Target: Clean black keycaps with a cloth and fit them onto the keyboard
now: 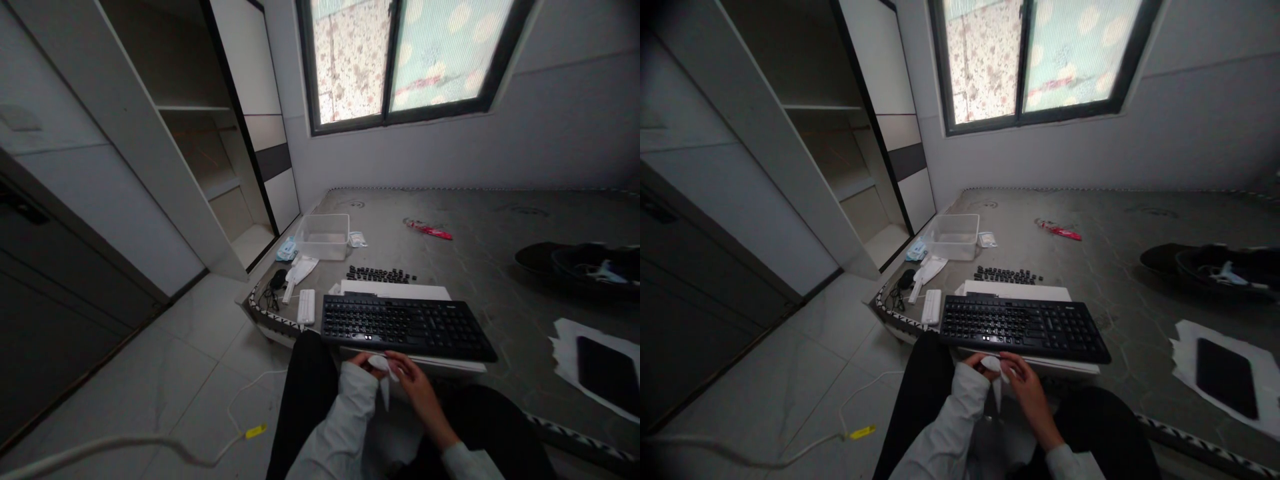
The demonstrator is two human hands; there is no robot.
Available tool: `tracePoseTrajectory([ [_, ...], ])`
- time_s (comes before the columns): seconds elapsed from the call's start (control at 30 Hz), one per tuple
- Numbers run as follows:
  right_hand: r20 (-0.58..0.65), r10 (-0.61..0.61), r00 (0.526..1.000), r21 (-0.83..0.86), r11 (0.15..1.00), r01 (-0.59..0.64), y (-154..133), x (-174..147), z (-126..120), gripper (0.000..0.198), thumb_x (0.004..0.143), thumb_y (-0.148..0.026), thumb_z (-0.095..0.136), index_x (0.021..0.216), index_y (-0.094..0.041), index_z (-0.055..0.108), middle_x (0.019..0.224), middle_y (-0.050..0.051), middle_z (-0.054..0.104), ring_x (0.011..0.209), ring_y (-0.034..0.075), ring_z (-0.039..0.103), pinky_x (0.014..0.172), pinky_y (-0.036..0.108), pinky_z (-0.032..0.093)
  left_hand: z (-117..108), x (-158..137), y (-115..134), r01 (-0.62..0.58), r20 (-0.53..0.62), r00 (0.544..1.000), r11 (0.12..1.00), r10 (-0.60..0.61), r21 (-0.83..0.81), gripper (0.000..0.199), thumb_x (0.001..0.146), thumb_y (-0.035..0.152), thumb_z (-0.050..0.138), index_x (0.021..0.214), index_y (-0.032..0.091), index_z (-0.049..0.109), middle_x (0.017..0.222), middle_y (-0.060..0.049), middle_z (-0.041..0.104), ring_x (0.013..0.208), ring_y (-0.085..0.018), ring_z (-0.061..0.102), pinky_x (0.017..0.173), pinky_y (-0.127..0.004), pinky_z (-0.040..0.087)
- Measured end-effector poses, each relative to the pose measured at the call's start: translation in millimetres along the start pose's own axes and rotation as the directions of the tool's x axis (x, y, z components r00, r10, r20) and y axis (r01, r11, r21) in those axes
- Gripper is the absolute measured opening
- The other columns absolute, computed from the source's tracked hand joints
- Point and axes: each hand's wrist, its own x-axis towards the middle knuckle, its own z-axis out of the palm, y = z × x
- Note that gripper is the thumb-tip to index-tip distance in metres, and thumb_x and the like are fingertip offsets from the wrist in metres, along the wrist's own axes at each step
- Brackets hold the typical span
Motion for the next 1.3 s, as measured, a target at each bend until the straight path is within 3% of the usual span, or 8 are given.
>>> tracePoseTrajectory([
  [0.13, 0.131, 0.047, 0.990, -0.018, 0.999, -0.045, 3, -2, 0, 0.060, 0.062, -0.073, 0.071, 0.088, -0.020, 0.079, 0.097, 0.012, 0.078, 0.100, 0.036, 0.069, 0.093, 0.048, 0.053, -7, 0, -2, -0.012, 0.027, 1.000, 0.997, 0.010, 0.081, 0.015, 0.059, 0.025, 0.080, 0.070, 0.016, 0.076, 0.075, -0.008, 0.077, 0.070, -0.021, 0.069, 0.071, -0.030, 0.054],
  [0.27, 0.172, 0.026, 0.985, -0.068, 0.998, -0.014, 3, -5, 0, 0.061, 0.069, -0.070, 0.069, 0.099, -0.019, 0.079, 0.106, 0.012, 0.076, 0.103, 0.035, 0.068, 0.100, 0.050, 0.049, -11, 1, -4, -0.068, 0.041, 0.997, 0.991, 0.063, 0.114, 0.026, 0.068, 0.035, 0.073, 0.080, 0.013, 0.080, 0.082, -0.011, 0.079, 0.076, -0.025, 0.070, 0.074, -0.033, 0.055],
  [0.5, 0.091, -0.056, 0.994, -0.080, 0.995, 0.063, 2, -9, 4, 0.057, 0.069, -0.062, 0.074, 0.111, -0.023, 0.076, 0.122, 0.010, 0.070, 0.122, 0.035, 0.060, 0.109, 0.052, 0.042, -12, -2, 4, -0.015, 0.000, 1.000, 0.989, 0.015, 0.146, 0.031, 0.066, 0.041, 0.076, 0.079, 0.012, 0.079, 0.081, -0.014, 0.079, 0.074, -0.027, 0.071, 0.071, -0.035, 0.055],
  [0.83, 0.040, -0.151, 0.988, -0.089, 0.984, 0.154, -2, -10, 5, 0.045, 0.069, -0.054, 0.079, 0.100, -0.022, 0.079, 0.107, 0.010, 0.076, 0.104, 0.033, 0.069, 0.096, 0.046, 0.053, -8, 5, 0, 0.073, -0.119, 0.991, 0.983, -0.053, 0.166, 0.039, 0.051, 0.050, 0.082, 0.063, 0.015, 0.075, 0.063, -0.012, 0.075, 0.057, -0.024, 0.068, 0.058, -0.034, 0.054],
  [1.07, 0.039, -0.212, 0.976, -0.125, 0.968, 0.216, 2, -5, -1, 0.042, 0.079, -0.058, 0.069, 0.096, -0.021, 0.080, 0.101, 0.010, 0.077, 0.099, 0.031, 0.070, 0.093, 0.043, 0.052, -8, 6, 5, 0.080, -0.087, 0.994, 0.990, -0.069, 0.120, 0.038, 0.046, 0.046, 0.087, 0.066, 0.015, 0.078, 0.066, -0.011, 0.077, 0.061, -0.023, 0.070, 0.062, -0.032, 0.055],
  [1.2, 0.004, -0.180, 0.984, -0.121, 0.976, 0.179, 5, -1, -1, 0.047, 0.080, -0.063, 0.065, 0.091, -0.019, 0.079, 0.092, 0.010, 0.078, 0.090, 0.031, 0.070, 0.085, 0.042, 0.054, -4, 4, 7, 0.076, -0.082, 0.994, 0.991, -0.068, 0.108, 0.040, 0.046, 0.049, 0.089, 0.065, 0.015, 0.078, 0.065, -0.010, 0.077, 0.058, -0.022, 0.069, 0.059, -0.031, 0.054],
  [1.3, -0.022, -0.165, 0.986, -0.052, 0.985, 0.164, 9, -1, 0, 0.048, 0.081, -0.061, 0.064, 0.101, -0.019, 0.074, 0.093, 0.009, 0.077, 0.088, 0.028, 0.070, 0.082, 0.040, 0.056, -1, 4, 9, 0.069, -0.093, 0.994, 0.995, -0.062, 0.071, 0.044, 0.045, 0.053, 0.088, 0.062, 0.014, 0.077, 0.063, -0.010, 0.076, 0.056, -0.020, 0.067, 0.058, -0.029, 0.054],
])
